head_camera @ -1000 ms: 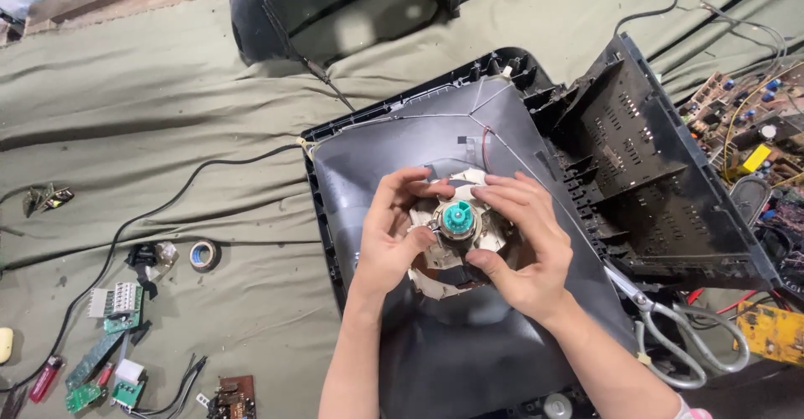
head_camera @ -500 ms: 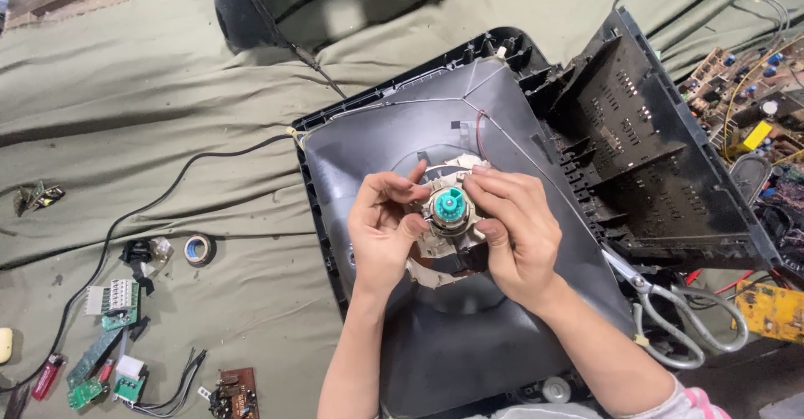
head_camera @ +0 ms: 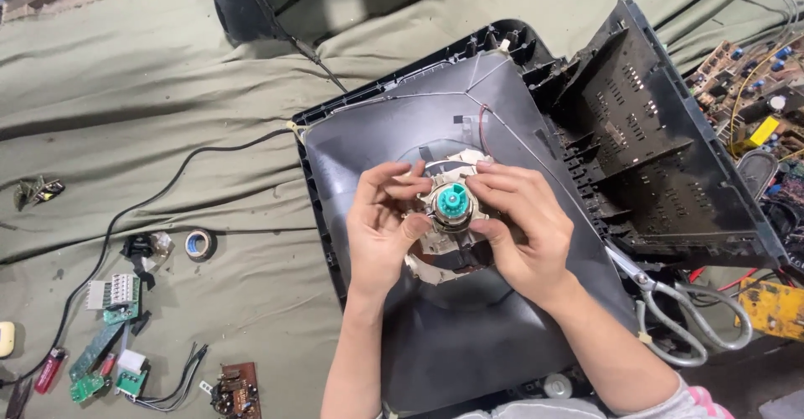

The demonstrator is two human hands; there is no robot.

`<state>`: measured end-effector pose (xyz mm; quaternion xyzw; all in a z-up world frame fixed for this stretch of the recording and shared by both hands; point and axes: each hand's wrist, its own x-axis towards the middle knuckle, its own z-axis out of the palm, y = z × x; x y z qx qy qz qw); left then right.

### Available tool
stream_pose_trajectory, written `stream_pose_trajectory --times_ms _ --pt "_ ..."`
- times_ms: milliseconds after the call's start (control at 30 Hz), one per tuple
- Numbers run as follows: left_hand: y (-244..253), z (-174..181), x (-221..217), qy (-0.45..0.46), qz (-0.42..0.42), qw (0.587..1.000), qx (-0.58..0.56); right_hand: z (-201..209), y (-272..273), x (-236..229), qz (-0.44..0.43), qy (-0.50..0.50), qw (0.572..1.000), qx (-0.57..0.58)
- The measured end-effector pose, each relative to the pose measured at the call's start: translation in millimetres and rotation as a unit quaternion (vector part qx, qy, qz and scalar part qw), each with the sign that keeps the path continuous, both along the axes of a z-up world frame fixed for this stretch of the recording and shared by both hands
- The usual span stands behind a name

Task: Disassembling a CRT television by unscrewing components, cutting wire ties, and removing the deflection yoke.

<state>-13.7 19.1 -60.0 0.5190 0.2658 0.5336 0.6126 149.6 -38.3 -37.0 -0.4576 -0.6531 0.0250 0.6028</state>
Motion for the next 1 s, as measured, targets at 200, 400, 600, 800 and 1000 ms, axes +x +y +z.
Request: stream_pose_trajectory --times_ms 200,400,600,800,1000 --pt "5 -7 7 -0.078 -0.005 0.997 0.019 7 -2 -9 -0.021 0.029 0.999 -0.012" --pt "10 -16 8 -0.092 -0.005 0.995 0.024 9 -3 -19 -0.047 0.028 0.998 0.011" --pt "11 -17 8 -0.090 -0.006 0.995 0.032 9 -1 -21 -0.048 0.047 0.998 0.022" --pt "7 -10 3 -0.049 -0.008 0.997 0.057 3 -1 -11 -0.015 0.056 0.998 -0.001" --pt "-1 3 -6 0.056 0.068 0.980 0.179 14 1 8 0.052 -0.002 0.996 -0.073"
